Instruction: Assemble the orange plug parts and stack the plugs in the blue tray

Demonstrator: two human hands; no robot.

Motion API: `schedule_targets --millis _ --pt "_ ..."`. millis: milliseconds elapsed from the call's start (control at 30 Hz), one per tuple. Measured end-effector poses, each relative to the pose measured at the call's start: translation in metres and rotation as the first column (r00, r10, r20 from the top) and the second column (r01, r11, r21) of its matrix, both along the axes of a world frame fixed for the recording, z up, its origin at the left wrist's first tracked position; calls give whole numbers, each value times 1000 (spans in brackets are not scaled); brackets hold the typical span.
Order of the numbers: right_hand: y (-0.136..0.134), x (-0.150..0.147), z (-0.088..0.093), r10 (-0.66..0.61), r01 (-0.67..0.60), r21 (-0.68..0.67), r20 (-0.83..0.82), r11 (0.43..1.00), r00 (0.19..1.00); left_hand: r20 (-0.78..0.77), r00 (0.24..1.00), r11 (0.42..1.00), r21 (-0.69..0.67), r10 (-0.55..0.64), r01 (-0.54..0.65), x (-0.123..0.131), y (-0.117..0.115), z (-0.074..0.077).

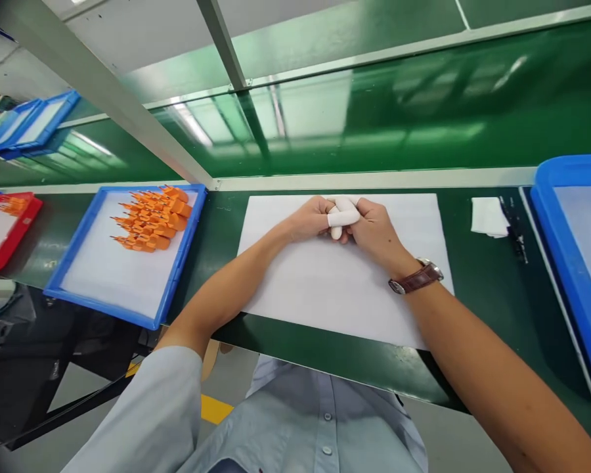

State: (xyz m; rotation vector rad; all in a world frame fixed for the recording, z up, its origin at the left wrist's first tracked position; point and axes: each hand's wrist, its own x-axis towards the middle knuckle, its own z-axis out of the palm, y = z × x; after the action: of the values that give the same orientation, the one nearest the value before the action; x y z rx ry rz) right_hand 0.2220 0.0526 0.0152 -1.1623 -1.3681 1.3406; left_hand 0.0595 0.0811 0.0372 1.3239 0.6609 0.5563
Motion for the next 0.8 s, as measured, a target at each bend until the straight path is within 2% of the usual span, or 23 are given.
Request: schedule_targets --millis 133,233,367,567,800 --pt "0 -1 2 -28 28 1 56 1000 998 -3 1000 1000 -1 2 -2 0 0 0" --pt "0 -2 5 -4 4 -4 32 1000 999 -47 999 1000 20 23 -22 -1 2 -2" --pt "3 -5 10 15 -17 -43 -44 999 999 -26 999 999 45 21 -19 -3 5 -6" --pt "9 -7 10 72 -109 -123 -273 986 959 -20 1000 1000 10 -2 2 -5 5 -1" --pt "16 -7 7 79 -143 -156 -357 977 931 -9 999 999 -36 -34 34 -7 9 4"
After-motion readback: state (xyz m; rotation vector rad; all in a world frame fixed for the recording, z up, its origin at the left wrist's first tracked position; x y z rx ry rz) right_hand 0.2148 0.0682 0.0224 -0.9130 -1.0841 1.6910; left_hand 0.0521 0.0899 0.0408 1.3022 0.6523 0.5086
